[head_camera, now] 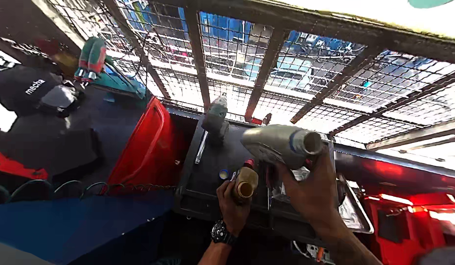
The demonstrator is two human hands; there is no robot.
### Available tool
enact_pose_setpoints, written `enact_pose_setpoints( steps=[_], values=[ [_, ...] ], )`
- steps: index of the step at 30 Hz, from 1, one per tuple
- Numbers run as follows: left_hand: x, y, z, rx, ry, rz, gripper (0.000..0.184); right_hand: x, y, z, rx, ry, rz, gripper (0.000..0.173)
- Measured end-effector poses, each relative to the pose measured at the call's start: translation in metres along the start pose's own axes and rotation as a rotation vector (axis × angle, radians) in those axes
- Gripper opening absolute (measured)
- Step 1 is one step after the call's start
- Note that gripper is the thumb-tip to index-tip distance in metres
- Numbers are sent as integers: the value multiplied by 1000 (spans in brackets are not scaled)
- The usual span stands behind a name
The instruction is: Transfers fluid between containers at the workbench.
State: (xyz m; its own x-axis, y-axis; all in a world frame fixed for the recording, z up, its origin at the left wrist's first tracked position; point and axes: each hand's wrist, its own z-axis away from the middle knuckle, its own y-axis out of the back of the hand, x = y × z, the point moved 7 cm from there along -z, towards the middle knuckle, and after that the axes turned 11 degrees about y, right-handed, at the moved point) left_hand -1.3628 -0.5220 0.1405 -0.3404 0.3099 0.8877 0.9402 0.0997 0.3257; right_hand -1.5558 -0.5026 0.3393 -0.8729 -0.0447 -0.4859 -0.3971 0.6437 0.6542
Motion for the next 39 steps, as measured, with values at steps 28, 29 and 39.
enact_pose_setpoints(
  steps=[28,29,39],
  values=[
    [-55,-16,-112,-700,81,-638,40,141,-201,69,-1109,-630,41,68],
    [-30,-4,-125,-524,27,-505,41,141,-205,68,-1095,-631,51,70],
    [68,-75,-196,-300,-239,-69,39,131,-173,80,-887,-484,79,48]
  ],
)
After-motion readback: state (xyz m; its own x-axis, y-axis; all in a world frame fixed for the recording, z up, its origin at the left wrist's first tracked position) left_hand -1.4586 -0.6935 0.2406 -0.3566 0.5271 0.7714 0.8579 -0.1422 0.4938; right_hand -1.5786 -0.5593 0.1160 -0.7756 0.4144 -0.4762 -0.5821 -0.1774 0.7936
